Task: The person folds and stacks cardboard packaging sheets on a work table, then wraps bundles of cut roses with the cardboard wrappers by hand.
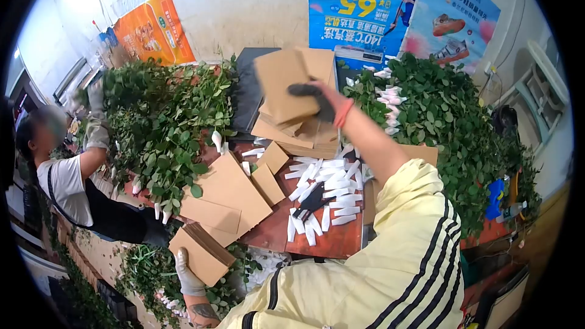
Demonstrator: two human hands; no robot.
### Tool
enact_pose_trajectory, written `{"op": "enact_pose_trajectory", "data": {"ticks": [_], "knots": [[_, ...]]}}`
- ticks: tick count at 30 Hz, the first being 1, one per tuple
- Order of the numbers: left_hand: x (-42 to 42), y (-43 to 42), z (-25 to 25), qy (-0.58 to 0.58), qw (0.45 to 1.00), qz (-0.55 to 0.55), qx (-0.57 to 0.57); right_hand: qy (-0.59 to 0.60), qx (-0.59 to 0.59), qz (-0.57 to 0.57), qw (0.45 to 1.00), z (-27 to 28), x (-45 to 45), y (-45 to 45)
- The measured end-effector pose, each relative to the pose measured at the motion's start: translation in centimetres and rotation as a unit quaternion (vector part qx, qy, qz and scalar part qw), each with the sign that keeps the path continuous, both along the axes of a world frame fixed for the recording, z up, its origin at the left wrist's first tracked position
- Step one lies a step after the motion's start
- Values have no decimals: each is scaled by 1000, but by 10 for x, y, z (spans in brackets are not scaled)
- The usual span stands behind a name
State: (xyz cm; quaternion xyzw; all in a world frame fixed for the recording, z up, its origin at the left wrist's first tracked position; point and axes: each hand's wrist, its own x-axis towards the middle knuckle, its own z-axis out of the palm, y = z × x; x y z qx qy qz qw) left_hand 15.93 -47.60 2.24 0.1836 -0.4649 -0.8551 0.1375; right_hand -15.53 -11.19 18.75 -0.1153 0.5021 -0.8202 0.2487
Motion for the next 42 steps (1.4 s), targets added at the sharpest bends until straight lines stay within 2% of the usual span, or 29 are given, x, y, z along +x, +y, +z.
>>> {"op": "enact_pose_trajectory", "data": {"ticks": [5, 9, 10, 12, 13, 14, 15, 16, 17, 18, 20, 22, 26, 27, 28, 29, 30, 31, 32, 33, 34, 36, 37, 38, 39, 40, 42], "knots": [[-2, 28, 9, -13, 1000, 14, -22, 19, 181, 5, 983, 0, -92, 80], [3, 31, -9, -59, 998, 9, -5, 58, 174, 31, 983, 2, -146, 84], [4, 33, -12, -56, 998, 10, -10, 56, 224, 22, 973, 4, -158, 81], [3, 40, -14, -72, 995, 14, -66, 121, 257, 73, 956, -26, -217, 82], [-2, 63, 25, -78, 995, 1, -55, 24, 246, 19, 969, -28, -222, 73], [-3, 65, 23, -78, 995, 4, -61, 32, 310, 5, 950, -31, -223, 68], [-1, 64, 19, -74, 995, 12, -70, 114, 462, 6, 879, -15, -204, 55], [0, 64, 18, -70, 994, 20, -77, 193, 599, 6, 777, -3, -191, 47], [1, 65, 19, -81, 995, 27, -57, 193, 597, 8, 779, -22, -208, 55], [2, 66, 22, -82, 995, 29, -57, 219, 517, 62, 825, -52, -237, 70], [0, 69, 27, -84, 996, 5, -27, 244, 437, 115, 858, -67, -255, 79], [-1, 67, 19, -73, 997, 2, -10, -16, 354, 49, 934, -71, -250, 75], [-10, 65, 22, -79, 997, -1, 7, 68, 292, 88, 950, -86, -251, 86], [-12, 67, 25, -73, 997, -12, 11, 116, 304, 131, 936, -81, -250, 86], [-15, 70, 29, -75, 997, -13, 10, 114, 304, 131, 937, -76, -247, 86], [-17, 73, 34, -73, 997, -11, -10, 214, 366, 131, 896, -73, -243, 87], [-17, 74, 36, -71, 997, -8, -31, 384, 412, 135, 815, -75, -243, 92], [-15, 72, 36, -72, 997, -9, -31, 541, 447, 100, 705, -77, -243, 96], [-15, 70, 36, -80, 996, -2, -47, 540, 448, 100, 706, -78, -243, 97], [-16, 68, 35, -86, 994, 4, -62, 422, 400, 113, 806, -74, -242, 96], [-16, 65, 32, -84, 995, 2, -61, 382, 396, 103, 829, -70, -240, 96], [-13, 57, 21, -67, 997, -8, -40, 301, 381, 77, 871, -62, -236, 96], [-14, 54, 19, -67, 997, -8, -39, 154, 381, 22, 911, -50, -230, 94], [-15, 50, 17, -60, 998, -2, -22, 1, 371, -35, 928, -41, -222, 92], [-17, 45, 15, -53, 999, 3, -6, 119, 369, -111, 915, -77, -268, 108], [-24, 42, 17, -30, 999, 19, -3, 304, 433, -298, 794, -55, -248, 91], [-47, 41, 39, 9, 998, 47, -44, 441, 362, -506, 647, -1, -180, 51]]}}
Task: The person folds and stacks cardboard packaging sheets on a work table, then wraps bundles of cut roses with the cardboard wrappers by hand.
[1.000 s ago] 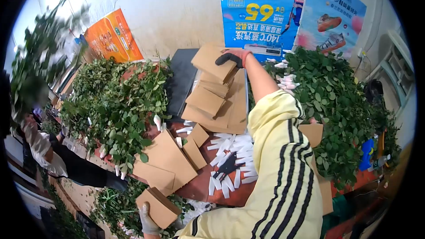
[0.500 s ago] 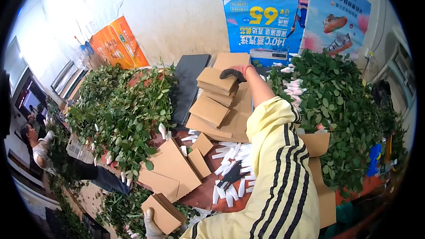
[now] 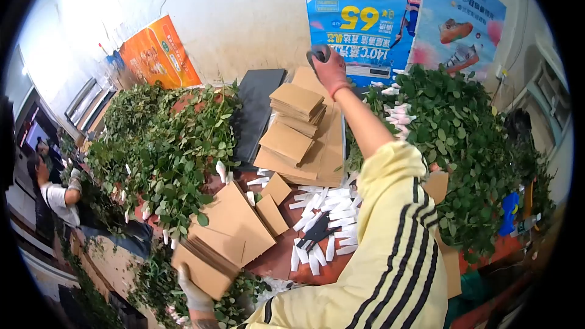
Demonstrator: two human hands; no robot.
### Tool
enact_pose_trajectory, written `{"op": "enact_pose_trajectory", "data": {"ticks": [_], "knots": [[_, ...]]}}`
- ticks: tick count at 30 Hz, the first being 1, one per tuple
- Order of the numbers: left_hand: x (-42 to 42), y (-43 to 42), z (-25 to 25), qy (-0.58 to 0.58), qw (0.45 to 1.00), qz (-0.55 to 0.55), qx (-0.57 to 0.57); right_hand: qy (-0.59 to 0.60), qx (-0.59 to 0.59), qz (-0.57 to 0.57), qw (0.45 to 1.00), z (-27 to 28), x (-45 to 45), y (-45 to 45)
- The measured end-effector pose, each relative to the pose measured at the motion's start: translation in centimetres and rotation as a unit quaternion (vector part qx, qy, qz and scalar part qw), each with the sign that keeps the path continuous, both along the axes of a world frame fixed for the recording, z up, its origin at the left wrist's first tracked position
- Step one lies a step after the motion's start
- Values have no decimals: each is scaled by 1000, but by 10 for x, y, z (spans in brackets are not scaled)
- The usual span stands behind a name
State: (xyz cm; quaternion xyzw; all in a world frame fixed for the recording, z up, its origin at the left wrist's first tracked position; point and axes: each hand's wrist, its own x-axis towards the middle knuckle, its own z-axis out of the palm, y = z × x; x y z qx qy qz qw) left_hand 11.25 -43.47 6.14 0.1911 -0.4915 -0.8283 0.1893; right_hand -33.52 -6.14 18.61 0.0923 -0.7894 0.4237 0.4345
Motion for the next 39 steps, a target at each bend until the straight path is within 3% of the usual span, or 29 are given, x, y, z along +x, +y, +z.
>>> {"op": "enact_pose_trajectory", "data": {"ticks": [2, 3, 5, 6, 7, 8, 10, 12, 13, 14, 15, 16, 18, 20, 22, 24, 26, 27, 28, 30, 32, 36, 37, 39], "knots": [[-38, 7, 31, 77, 993, -23, 81, 51, -26, 117, 992, 37, 74, -50], [-64, 8, 39, 118, 990, -27, 77, -12, -10, 224, 974, 53, 131, -80], [-109, 20, 52, 190, 975, -52, 100, -170, 14, 525, 834, 36, 184, -127], [-131, 26, 57, 223, 967, -67, 107, -262, 74, 545, 793, 31, 212, -140], [-143, 38, 64, 238, 968, -47, 59, -286, 47, 571, 768, 10, 226, -157], [-152, 57, 74, 254, 967, -26, 13, -208, 177, 480, 834, -24, 223, -163], [-163, 78, 78, 279, 960, -8, 2, -297, -64, 491, 816, -19, 237, -151], [-169, 86, 77, 239, 967, -67, 55, -337, -143, 526, 767, -29, 211, -132], [-174, 84, 71, 206, 969, -130, 41, -377, -274, 557, 688, -30, 204, -122], [-182, 83, 60, 174, 965, -194, 27, -446, -333, 545, 627, 4, 221, -119], [-196, 88, 45, 161, 973, -158, -43, -492, -350, 506, 616, 3, 209, -108], [-205, 92, 28, 156, 970, -185, -19, -534, -367, 465, 604, -4, 194, -95], [-222, 101, -4, 142, 960, -238, 27, -534, -374, 454, 607, -16, 171, -77], [-230, 122, -20, 33, 971, -233, 31, -538, -371, 435, 620, -24, 158, -68], [-278, 146, -69, 31, 949, -217, -226, -539, -369, 389, 650, -30, 146, -61], [-285, 166, -59, 40, 945, -211, -245, -517, -374, 370, 675, -24, 147, -64], [-289, 179, -48, 56, 958, -214, -182, -497, -280, 322, 756, -35, 139, -60], [-293, 180, -51, 66, 960, -259, -80, -446, -55, 189, 873, -50, 126, -56], [-291, 181, -50, 65, 958, -266, -83, -395, 160, -12, 905, -52, 124, -58], [-284, 184, -51, 69, 943, -267, -185, -371, 242, -107, 890, -45, 148, -60], [-290, 190, -73, 86, 938, -248, -227, -339, 227, -74, 910, -39, 158, -53], [-294, 193, -58, 101, 936, -231, -245, -215, 189, 36, 957, -51, 168, -39], [-302, 192, -64, 87, 919, -235, -303, -151, 228, 36, 961, -62, 163, -35], [-309, 190, -68, 66, 901, -224, -366, -180, 295, 58, 937, -63, 171, -25]]}}
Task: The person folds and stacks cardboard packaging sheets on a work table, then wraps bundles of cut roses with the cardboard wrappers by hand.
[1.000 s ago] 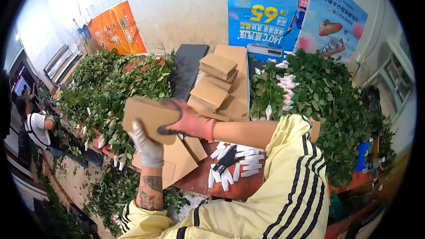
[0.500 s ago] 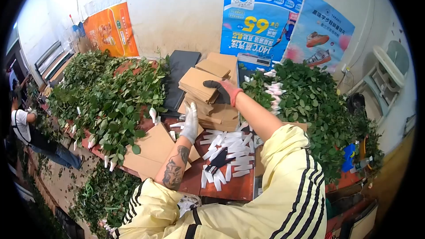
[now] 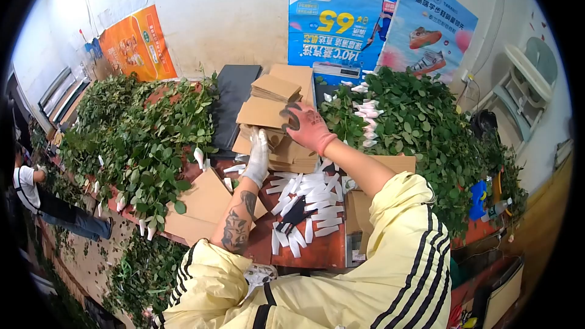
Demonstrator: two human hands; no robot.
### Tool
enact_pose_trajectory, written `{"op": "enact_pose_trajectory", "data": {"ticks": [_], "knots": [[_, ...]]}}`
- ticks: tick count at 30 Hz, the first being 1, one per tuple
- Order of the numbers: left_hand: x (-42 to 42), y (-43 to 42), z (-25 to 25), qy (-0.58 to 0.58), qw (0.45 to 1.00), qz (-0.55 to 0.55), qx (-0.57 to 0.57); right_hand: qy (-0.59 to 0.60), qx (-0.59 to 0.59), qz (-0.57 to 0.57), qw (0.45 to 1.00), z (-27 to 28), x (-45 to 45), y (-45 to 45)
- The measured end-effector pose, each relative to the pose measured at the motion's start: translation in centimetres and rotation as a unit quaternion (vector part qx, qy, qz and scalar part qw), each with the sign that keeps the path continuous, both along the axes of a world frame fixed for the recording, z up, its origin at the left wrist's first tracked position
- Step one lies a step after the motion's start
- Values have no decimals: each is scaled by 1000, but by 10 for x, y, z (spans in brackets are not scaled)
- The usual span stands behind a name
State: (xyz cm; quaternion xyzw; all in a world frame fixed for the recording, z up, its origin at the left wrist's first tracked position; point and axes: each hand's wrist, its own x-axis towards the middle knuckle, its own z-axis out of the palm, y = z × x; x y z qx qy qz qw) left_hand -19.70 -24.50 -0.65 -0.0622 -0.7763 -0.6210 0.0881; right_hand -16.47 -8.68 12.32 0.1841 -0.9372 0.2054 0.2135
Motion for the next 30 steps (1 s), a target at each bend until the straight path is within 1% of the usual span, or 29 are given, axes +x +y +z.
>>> {"op": "enact_pose_trajectory", "data": {"ticks": [1, 2, 3, 4, 5, 7, 9, 10, 11, 13, 14, 15, 17, 19, 21, 22, 23, 24, 25, 26, 27, 28, 29, 30], "knots": [[-3, -4, 5, -7, 1000, 3, 28, -32, 66, 20, 997, 5, 6, 1], [-4, -8, 8, 5, 1000, -6, 25, -39, 106, 34, 993, -4, 1, 4], [-5, -10, 9, 16, 999, -16, 22, -39, 105, 32, 993, -2, 5, 2], [-7, -11, 10, 16, 999, -17, 22, -12, 196, 11, 980, -1, 10, -3], [-8, -13, 10, 7, 1000, -11, -2, 15, 286, -9, 958, -1, 13, -7], [1, -18, 14, -10, 1000, -2, -27, -9, 300, -13, 954, -1, 9, -13], [18, -25, 27, 73, 997, 19, -12, 9, 362, -42, 931, 0, 7, -17], [36, -33, 53, 68, 997, 8, 19, 36, 355, -46, 933, -3, 3, -17], [34, -33, 54, 68, 997, 8, 19, 36, 355, -46, 933, 0, 4, -19], [31, -33, 59, 69, 994, 35, -72, 1, 353, -30, 935, 12, 8, -24], [30, -30, 62, 56, 993, 29, -95, -17, 345, -5, 939, 7, 6, -23], [26, -29, 63, 62, 993, 28, -96, -12, 344, -9, 939, 3, 6, -22], [10, -28, 60, 60, 984, 9, -170, -40, 334, 1, 942, -1, 9, -24], [3, -31, 67, 36, 978, 15, -204, -48, 337, -2, 940, 3, 8, -21], [6, -37, 77, 35, 958, 13, -284, -59, 314, -3, 948, -2, 7, -19], [10, -43, 81, 43, 970, 16, -240, -54, 315, -4, 948, 1, 7, -20], [15, -53, 82, 46, 979, 20, -197, 16, 286, -2, 958, 0, 12, -20], [22, -69, 82, 82, 990, 45, -108, 63, 213, 49, 974, 3, 19, -22], [38, -92, 93, 117, 985, 79, -95, 108, 135, 98, 980, 8, 27, -26], [54, -115, 105, 152, 978, 114, -84, 168, 80, 166, 968, 18, 41, -36], [68, -140, 104, 182, 967, 166, -64, 156, 73, 169, 970, 22, 51, -49], [87, -167, 94, 188, 956, 206, -89, -19, 86, 176, 980, 24, 58, -64], [107, -195, 83, 191, 943, 247, -114, -191, 98, 183, 959, 21, 64, -76], [137, -211, 74, 147, 933, 297, -142, -183, 99, 139, 968, 5, 68, -82]]}}
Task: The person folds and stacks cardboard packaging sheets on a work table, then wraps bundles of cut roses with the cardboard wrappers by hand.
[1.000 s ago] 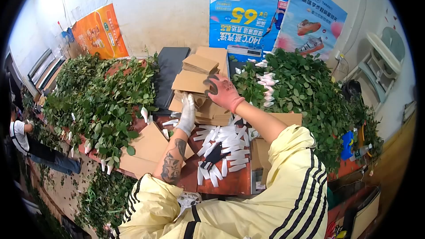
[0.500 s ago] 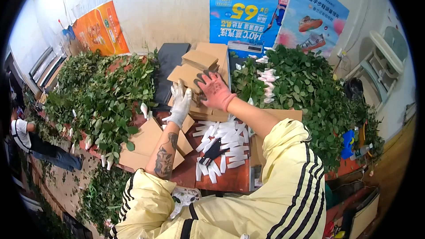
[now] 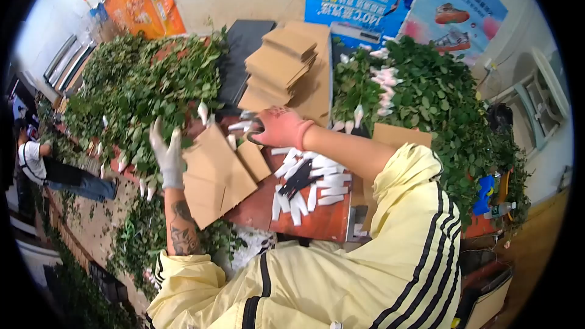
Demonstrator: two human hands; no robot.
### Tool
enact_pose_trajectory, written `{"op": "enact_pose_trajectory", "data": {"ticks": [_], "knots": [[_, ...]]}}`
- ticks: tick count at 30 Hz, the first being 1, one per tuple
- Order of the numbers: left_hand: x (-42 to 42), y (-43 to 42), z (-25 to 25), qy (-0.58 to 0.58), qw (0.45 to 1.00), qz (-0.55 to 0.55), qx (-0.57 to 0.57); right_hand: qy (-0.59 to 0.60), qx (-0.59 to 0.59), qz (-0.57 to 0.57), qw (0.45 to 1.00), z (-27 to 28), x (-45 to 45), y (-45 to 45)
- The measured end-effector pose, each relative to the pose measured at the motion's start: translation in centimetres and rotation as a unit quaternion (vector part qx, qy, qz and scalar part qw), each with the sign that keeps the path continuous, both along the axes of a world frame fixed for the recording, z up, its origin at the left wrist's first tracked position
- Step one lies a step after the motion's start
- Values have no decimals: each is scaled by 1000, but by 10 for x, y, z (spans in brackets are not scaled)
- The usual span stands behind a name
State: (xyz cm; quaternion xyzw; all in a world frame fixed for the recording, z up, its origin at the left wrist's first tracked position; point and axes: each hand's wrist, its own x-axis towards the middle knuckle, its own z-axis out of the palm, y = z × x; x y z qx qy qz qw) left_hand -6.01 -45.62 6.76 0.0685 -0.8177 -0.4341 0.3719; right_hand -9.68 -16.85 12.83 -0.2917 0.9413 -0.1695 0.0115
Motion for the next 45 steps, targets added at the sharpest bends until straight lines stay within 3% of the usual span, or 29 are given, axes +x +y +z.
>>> {"op": "enact_pose_trajectory", "data": {"ticks": [1, 2, 3, 4, 5, 6, 7, 9, 11, 13, 17, 19, 20, 23, 25, 27, 28, 29, 30, 31, 33, 35, 37, 41, 43, 44, 45], "knots": [[27, -20, -20, -32, 999, 34, 15, -96, -44, -6, 994, -34, -9, -3], [52, -45, -54, -59, 996, 59, 27, -271, -45, -52, 960, -49, -10, -4], [80, -67, -92, -81, 984, 36, 154, -435, -37, -96, 895, -60, -11, -3], [107, -85, -131, -171, 955, 84, 228, -331, -71, -94, 936, -83, -5, -2], [139, -85, -152, -154, 971, 74, 168, -221, -105, -88, 966, -108, 2, -5], [162, -79, -168, -144, 946, 102, 273, -138, -126, -37, 982, -125, 6, -12], [181, -78, -171, -185, 924, 98, 320, -125, -112, 16, 986, -130, 8, -22], [192, -78, -194, -179, 895, 112, 394, -161, -160, -30, 973, -137, 6, -55], [175, -77, -214, -216, 907, 102, 346, -260, -217, -63, 939, -144, -2, -84], [154, -67, -181, -253, 944, 103, 184, -302, -145, -116, 935, -177, -17, -100], [120, -56, -175, -467, 877, 103, 49, -247, -80, -159, 953, -212, -6, -121], [121, -52, -179, -421, 901, 70, 82, -231, -195, -158, 940, -239, -8, -122], [122, -50, -182, -421, 901, 66, 82, -353, -247, -84, 898, -241, -20, -118], [135, -46, -188, -371, 914, 38, 158, -374, -286, -79, 879, -183, 4, -114], [145, -32, -184, -288, 918, -20, 270, -389, -249, -49, 885, -201, -11, -107], [154, -20, -190, -260, 938, -13, 227, -247, -76, -62, 964, -210, -22, -102], [160, -13, -180, -218, 901, -12, 374, -199, 65, -59, 976, -170, -12, -108], [166, -9, -174, -173, 841, -11, 512, -201, 67, -60, 975, -156, -1, -113], [169, -8, -173, -177, 793, -21, 583, -44, 168, -25, 984, -148, 9, -117], [171, -6, -174, -178, 793, -22, 583, 117, 262, 12, 958, -146, 17, -123], [175, -1, -181, -111, 762, -104, 630, 215, 120, 197, 949, -158, 32, -138], [188, -4, -199, -90, 777, -137, 608, -40, 168, 237, 956, -147, 72, -161], [200, -7, -205, -53, 715, -159, 679, -58, 271, 251, 927, -140, 90, -169], [215, 1, -195, -80, 677, -151, 716, -38, 206, 274, 938, -166, 95, -159], [205, 12, -180, -93, 714, -117, 684, -114, 136, 224, 958, -183, 94, -159], [202, 14, -183, -113, 762, -133, 624, -112, 137, 226, 958, -185, 91, -157], [198, 16, -186, -109, 763, -132, 623, -203, 69, 188, 959, -179, 83, -152]]}}
